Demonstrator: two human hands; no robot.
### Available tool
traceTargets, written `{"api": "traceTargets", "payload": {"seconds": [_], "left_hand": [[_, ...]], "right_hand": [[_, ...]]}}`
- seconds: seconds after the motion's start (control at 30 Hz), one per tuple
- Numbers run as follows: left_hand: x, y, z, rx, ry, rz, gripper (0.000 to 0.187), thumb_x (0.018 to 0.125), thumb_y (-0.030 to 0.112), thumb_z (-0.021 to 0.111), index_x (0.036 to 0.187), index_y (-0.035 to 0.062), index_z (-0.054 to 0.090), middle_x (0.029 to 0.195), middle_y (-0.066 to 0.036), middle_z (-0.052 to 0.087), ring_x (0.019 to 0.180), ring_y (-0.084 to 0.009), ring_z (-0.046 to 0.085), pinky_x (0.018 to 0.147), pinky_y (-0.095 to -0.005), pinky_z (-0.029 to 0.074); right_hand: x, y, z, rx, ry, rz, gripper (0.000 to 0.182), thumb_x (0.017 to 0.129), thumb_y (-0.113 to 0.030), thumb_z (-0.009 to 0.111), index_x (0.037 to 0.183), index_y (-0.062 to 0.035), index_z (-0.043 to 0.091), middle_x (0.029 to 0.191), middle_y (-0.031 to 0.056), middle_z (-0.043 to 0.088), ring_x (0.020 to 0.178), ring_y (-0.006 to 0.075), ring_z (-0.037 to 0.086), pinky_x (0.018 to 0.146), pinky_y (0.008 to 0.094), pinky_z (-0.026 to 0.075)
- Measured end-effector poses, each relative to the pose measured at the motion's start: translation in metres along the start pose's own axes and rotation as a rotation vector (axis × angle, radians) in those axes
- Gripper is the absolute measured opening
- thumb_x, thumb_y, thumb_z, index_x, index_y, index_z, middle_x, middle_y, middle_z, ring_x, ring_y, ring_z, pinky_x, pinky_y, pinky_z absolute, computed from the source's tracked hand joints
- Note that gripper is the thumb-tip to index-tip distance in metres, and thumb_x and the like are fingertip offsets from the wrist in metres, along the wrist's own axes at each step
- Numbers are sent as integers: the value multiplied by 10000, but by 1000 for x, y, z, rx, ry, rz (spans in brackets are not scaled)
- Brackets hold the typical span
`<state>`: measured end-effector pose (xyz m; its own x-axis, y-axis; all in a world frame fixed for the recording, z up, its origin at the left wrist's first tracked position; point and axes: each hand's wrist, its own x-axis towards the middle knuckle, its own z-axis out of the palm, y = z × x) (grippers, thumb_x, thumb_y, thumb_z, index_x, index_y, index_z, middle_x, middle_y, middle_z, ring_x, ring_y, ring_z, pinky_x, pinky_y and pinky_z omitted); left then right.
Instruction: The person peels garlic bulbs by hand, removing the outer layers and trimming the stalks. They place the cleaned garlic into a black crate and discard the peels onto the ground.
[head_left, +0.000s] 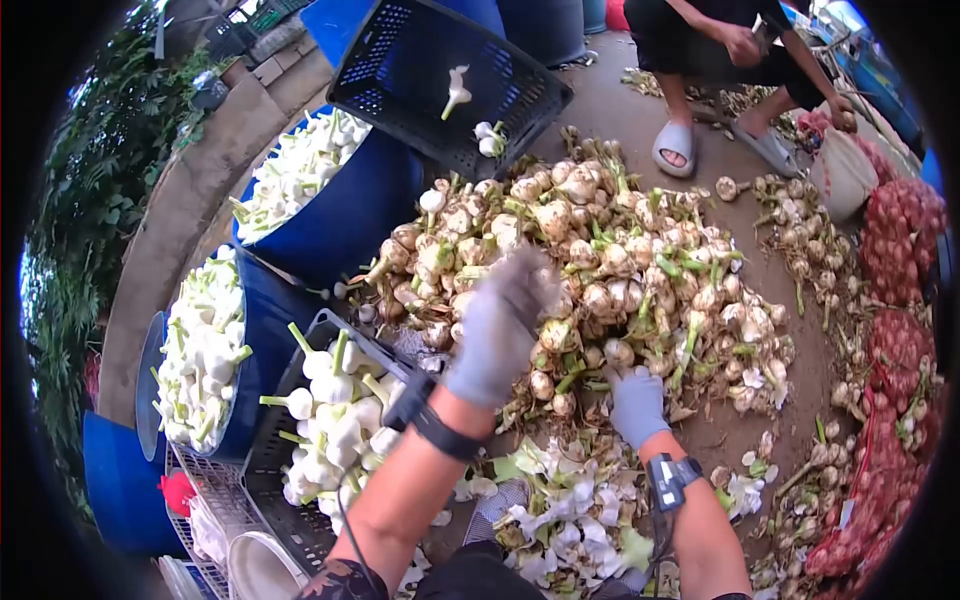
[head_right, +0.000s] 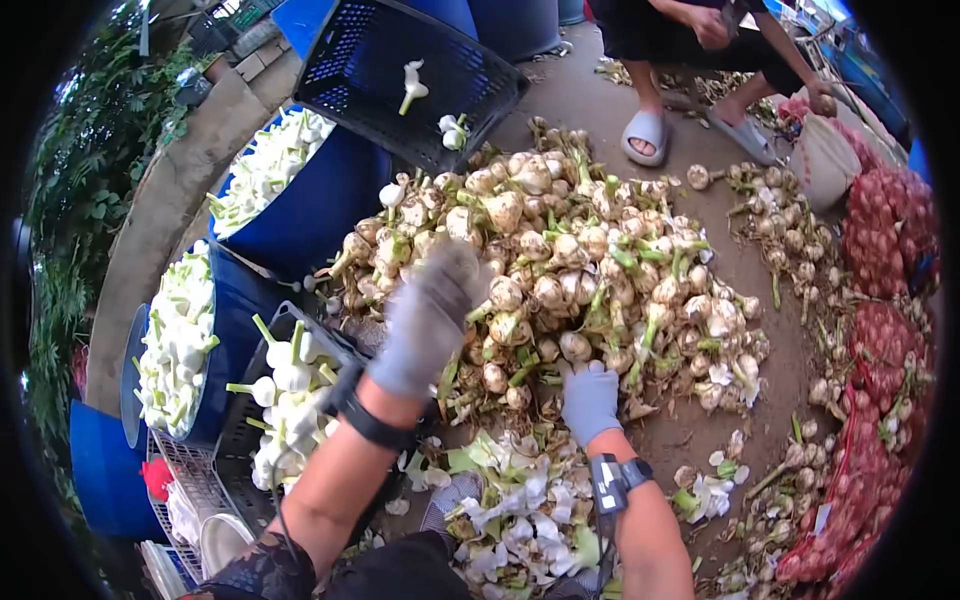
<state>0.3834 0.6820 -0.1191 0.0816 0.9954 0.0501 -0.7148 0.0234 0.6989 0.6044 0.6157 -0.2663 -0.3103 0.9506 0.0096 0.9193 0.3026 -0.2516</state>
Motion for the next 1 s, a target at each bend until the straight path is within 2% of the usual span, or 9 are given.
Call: {"api": "traceTargets", "payload": {"seconds": [0.07,0.2,0.27,0.33,0.4,0.47,0.73,0.8,1.0], "left_hand": [[-52,-36,20,150,192,-369,277,967,217,569,1177,36,566,1011,-35,614,806,-173,633,796,-322,517],[-112,-102,-27,670,118,-623,513,904,230,669,1338,19,496,1160,-94,635,898,-197,651,780,-337,534],[-129,-110,-30,1418,-181,144,574,854,242,723,1364,86,510,1144,-160,647,1037,-288,643,935,-355,500],[-132,-110,-13,1400,-273,203,570,815,209,762,1330,80,555,1186,-143,634,1049,-287,637,935,-351,498],[-138,-123,-20,1152,-338,-30,584,778,176,799,1309,67,580,1217,-139,620,1044,-269,639,929,-351,498],[-141,-113,-5,953,-229,-366,596,755,153,817,1297,54,590,1217,-126,628,1057,-254,640,922,-348,497],[-149,-95,4,1067,-412,-293,593,770,69,796,1319,40,574,1196,-102,648,1076,-142,612,907,-280,493],[-155,-92,5,429,-100,-742,615,782,24,776,1348,23,537,1147,-117,657,1012,-131,636,868,-262,511],[-161,-98,-3,230,-134,-741,590,993,412,535,1422,29,405,1017,-76,643,700,-68,576,539,-181,418]], "right_hand": [[2,7,17,-408,-131,-19,394,792,-213,660,1186,-208,649,1052,68,623,949,293,570,736,419,452],[-15,19,-11,-194,-169,93,175,821,-167,635,977,-165,715,944,54,635,934,272,590,745,421,461],[-28,15,-15,360,-129,227,176,833,-134,641,995,-119,707,919,46,647,912,239,603,737,386,482],[-67,1,-29,1460,30,558,184,857,-69,652,1032,-28,690,870,31,673,868,173,629,723,317,524],[-91,-9,-59,1536,-203,722,220,899,-30,614,1109,26,651,951,20,677,791,102,613,690,246,506],[-105,-5,-50,1477,-133,499,218,927,-11,564,1131,23,632,910,13,668,735,84,606,662,241,496],[-117,-30,-85,1592,-283,712,210,970,-160,545,1011,10,662,691,-4,594,574,57,550,475,211,432],[-119,-36,-90,1568,-269,717,209,971,-160,544,984,11,663,676,4,595,569,59,555,476,214,434],[-127,-44,-69,1025,64,491,151,915,-124,614,963,4,678,675,87,641,549,174,609,519,331,472]]}}
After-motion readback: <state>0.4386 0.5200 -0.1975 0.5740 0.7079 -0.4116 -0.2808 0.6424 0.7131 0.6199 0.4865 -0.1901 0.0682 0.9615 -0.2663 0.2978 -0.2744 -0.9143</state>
